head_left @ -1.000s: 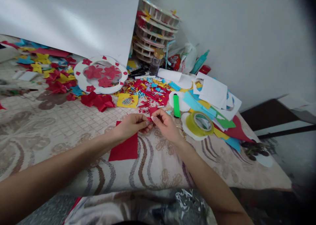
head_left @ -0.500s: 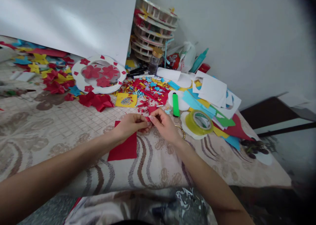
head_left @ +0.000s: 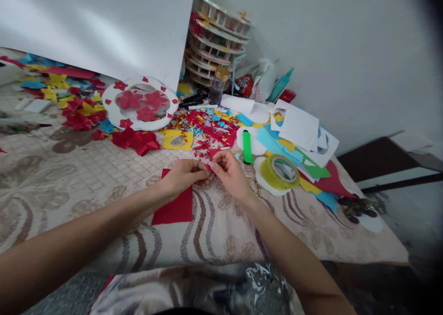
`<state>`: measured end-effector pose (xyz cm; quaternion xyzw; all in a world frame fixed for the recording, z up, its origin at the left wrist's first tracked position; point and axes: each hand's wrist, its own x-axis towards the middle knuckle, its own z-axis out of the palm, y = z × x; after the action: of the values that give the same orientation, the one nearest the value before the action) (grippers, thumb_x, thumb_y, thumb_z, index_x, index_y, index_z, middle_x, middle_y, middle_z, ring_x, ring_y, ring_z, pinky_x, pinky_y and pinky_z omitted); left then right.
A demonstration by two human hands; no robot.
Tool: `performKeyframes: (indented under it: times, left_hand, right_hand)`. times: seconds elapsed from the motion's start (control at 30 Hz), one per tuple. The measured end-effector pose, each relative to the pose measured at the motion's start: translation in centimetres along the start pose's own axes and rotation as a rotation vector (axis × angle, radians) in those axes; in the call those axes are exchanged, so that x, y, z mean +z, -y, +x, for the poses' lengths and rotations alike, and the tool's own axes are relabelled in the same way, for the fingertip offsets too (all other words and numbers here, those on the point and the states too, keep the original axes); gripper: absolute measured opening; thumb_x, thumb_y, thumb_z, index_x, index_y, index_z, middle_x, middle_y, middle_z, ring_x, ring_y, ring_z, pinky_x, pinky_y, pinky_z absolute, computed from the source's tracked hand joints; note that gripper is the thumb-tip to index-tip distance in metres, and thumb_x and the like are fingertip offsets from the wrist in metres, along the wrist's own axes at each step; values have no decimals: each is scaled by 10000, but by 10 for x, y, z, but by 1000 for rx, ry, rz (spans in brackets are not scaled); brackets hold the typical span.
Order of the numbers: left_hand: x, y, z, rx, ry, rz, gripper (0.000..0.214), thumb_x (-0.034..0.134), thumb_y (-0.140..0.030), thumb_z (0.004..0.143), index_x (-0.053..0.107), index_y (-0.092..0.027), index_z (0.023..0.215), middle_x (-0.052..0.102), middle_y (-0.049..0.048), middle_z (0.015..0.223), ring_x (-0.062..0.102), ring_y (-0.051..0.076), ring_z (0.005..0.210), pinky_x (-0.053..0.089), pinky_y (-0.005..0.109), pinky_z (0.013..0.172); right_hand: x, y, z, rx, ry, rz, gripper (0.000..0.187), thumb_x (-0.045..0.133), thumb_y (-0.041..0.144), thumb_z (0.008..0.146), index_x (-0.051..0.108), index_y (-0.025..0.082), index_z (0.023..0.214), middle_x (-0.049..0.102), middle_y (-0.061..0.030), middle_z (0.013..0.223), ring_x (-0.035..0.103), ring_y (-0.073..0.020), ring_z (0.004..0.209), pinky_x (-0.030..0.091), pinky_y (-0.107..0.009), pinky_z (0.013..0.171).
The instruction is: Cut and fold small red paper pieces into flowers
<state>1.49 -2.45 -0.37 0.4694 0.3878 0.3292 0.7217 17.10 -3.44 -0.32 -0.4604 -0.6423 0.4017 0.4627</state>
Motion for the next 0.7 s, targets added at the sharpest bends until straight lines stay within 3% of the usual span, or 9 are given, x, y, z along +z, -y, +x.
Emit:
performKeyframes:
  times: [0.23, 0.37, 0.53, 0.63, 0.7]
  left_hand:
    - [0, -2, -1, -26, -4, 12, 64, 629, -171, 701, 612, -113, 679, 656, 14, 627, 580, 81, 548, 460, 215, 589]
    - [-1, -3, 0, 11, 2, 30, 69, 630, -175, 694, 617, -109, 679, 652, 10, 615, 574, 81, 535, 456, 212, 576]
    - [-3, -4, 0, 25, -3, 33, 50, 633, -151, 687, 621, -112, 658, 664, 14, 623, 578, 83, 535, 455, 208, 569]
    - [-5, -7, 0, -73, 10, -55, 31, 644, -131, 693, 632, -110, 674, 671, 23, 634, 587, 80, 541, 459, 194, 563]
    - [-7, -10, 0, -189, 57, -170, 10, 649, -109, 695, 640, -108, 700, 675, 26, 649, 592, 77, 543, 466, 185, 555]
  right_hand:
    - [-2, -2, 2, 116, -6, 143, 183, 584, 342, 811, 542, 203, 922, 530, 13, 740, 508, -113, 648, 421, -250, 596]
    - [-1, -1, 1, 102, 3, 187, 255, 682, 264, 732, 548, 206, 940, 531, 40, 701, 508, -94, 628, 419, -228, 599]
    - [-2, -3, 1, 89, -15, 160, 171, 633, 288, 781, 591, 204, 924, 562, 29, 689, 528, -100, 611, 439, -236, 591]
    - [-8, -3, 2, 87, 27, 180, 172, 561, 340, 839, 604, 212, 944, 574, 10, 721, 543, -109, 610, 460, -249, 581]
    - [-14, -1, 2, 68, 128, 179, 198, 547, 357, 850, 590, 234, 1000, 589, -1, 784, 560, -120, 644, 473, -263, 603]
